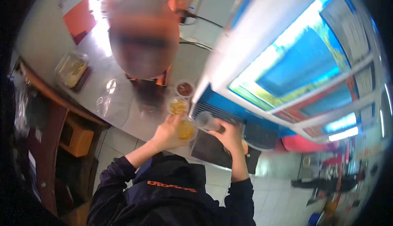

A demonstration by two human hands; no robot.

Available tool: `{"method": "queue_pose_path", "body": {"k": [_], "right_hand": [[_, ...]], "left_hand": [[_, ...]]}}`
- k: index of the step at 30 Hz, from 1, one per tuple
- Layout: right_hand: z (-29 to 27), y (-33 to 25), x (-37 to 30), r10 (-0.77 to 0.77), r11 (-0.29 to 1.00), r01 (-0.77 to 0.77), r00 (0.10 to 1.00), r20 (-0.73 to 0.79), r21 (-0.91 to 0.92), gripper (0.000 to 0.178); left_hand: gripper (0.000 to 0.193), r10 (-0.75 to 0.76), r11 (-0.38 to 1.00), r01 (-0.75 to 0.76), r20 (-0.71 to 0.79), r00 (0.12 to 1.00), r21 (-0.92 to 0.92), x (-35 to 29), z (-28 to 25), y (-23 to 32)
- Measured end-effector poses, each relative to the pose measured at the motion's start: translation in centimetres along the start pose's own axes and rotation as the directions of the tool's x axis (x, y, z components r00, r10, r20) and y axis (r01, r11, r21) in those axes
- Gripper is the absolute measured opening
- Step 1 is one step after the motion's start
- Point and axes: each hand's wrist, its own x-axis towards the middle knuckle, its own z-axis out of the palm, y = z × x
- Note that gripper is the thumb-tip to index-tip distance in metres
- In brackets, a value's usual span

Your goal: The person prepares iced drinks by scooping ice into plastic cups from a bucket, filling the cups with beverages from a dispenser, and then sealing the lids on the cups using a heat-sealing machine.

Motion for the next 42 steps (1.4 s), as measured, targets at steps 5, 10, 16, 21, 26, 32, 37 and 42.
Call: {"method": "queue_pose_path", "body": {"k": [5, 10, 16, 21, 26, 32, 37, 42], "right_hand": [[-1.1, 0.6, -1.8, -0.156, 0.958, 0.157, 0.987, 0.023, -0.241, 0.043], [-1.2, -0.2, -2.2, -0.240, 0.909, 0.234, 0.970, 0.028, -0.345, 0.040], [-1.9, -0.9, -2.3, -0.260, 0.877, 0.210, 0.964, -0.061, -0.432, 0.045], [1.9, 1.8, -3.4, -0.142, 0.984, 0.128, 0.984, -0.106, -0.124, 0.046], [6.3, 3.9, -3.7, 0.062, 0.944, -0.028, 0.994, -0.093, 0.328, 0.044], [10.5, 7.5, 1.5, 0.413, 0.801, -0.112, 0.814, -0.408, 0.588, 0.038], [13.6, 4.9, 1.8, 0.497, 0.662, -0.032, 0.767, -0.407, 0.748, 0.039], [20.2, -5.7, 1.5, 0.435, 0.723, 0.150, 0.660, -0.613, 0.674, 0.036]], "left_hand": [[0.093, 0.096, 0.994, -0.091, 0.094, 0.991, -0.053, 0.9, 1.6, 1.8], [0.099, 0.117, 0.993, -0.115, 0.131, 0.984, -0.022, 0.5, 2.7, 1.3], [0.100, 0.078, 0.997, -0.079, 0.141, 0.987, -0.003, 0.4, 2.9, 1.2], [0.096, 0.059, 0.998, -0.058, 0.067, 0.996, -0.017, 0.2, 3.7, 0.9], [0.093, -0.025, 0.999, 0.025, 0.017, 1.000, -0.020, -0.7, 3.2, 0.3], [0.093, -0.090, 0.994, 0.088, -0.027, 0.996, -0.063, -1.1, -1.4, 0.8], [0.093, -0.107, 0.994, 0.107, -0.174, 0.979, -0.010, -1.8, -7.3, -2.3], [0.093, -0.117, 0.990, 0.130, -0.184, 0.976, 0.060, -0.5, -14.9, -5.7]]}}
